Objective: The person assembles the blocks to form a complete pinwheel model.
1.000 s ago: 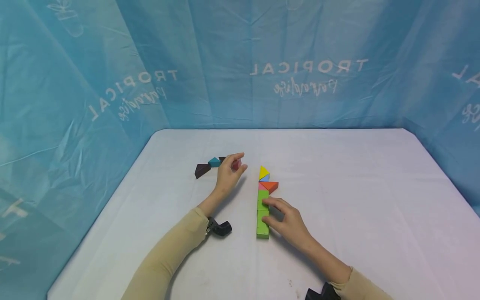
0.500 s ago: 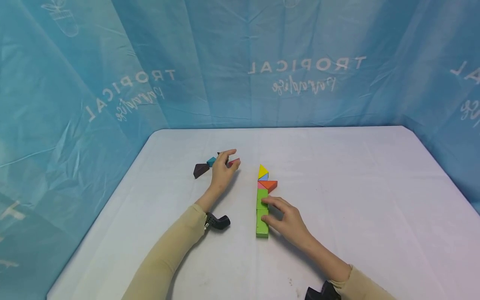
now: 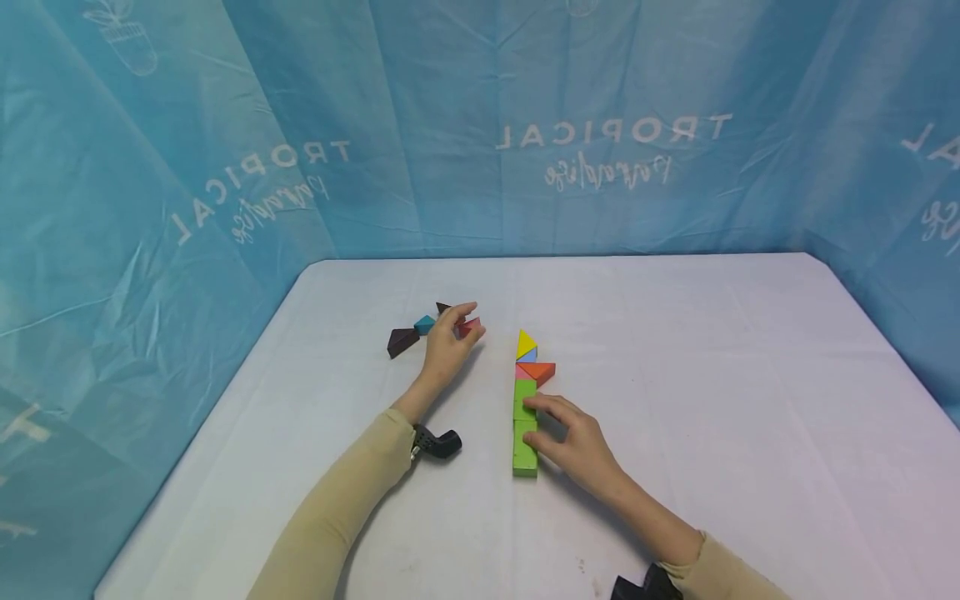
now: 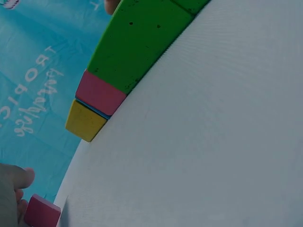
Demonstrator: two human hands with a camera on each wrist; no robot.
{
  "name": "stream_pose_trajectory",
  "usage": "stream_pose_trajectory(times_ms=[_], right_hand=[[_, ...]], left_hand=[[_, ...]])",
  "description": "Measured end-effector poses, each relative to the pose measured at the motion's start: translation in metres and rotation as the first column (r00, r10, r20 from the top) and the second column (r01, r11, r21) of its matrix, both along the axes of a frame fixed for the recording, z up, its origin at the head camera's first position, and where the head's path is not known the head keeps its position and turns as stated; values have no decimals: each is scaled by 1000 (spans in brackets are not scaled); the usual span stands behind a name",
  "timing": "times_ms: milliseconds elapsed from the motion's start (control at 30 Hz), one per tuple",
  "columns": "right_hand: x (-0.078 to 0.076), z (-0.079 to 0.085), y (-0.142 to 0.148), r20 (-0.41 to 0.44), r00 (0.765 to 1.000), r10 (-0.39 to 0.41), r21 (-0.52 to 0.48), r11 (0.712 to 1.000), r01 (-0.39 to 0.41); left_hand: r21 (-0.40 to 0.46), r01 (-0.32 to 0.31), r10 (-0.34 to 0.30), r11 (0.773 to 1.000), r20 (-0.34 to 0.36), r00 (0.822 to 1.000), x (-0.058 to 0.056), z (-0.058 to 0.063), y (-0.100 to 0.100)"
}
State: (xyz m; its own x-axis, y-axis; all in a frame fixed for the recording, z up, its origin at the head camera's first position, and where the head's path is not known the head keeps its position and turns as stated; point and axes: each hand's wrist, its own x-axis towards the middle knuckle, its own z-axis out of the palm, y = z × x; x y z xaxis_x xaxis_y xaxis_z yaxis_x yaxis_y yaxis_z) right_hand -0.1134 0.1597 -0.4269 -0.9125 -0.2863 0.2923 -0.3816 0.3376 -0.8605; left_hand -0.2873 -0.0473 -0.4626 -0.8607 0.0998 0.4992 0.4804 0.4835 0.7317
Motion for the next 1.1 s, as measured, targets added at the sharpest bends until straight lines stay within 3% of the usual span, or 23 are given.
stream_pose_trajectory(times_ms=[267, 667, 1100], right_hand=[[0, -1, 0, 3, 1000, 3, -12, 1000, -3], [0, -1, 0, 2, 1000, 3, -1, 1000, -3], [1, 0, 0, -7, 1000, 2, -7, 1000, -2]], left_hand=[[-44, -22, 24, 999, 63, 998, -1, -5, -1], [-96, -41, 51, 995, 103, 993, -2, -6, 0], [-79, -32, 36, 996, 56, 998, -2, -7, 0]])
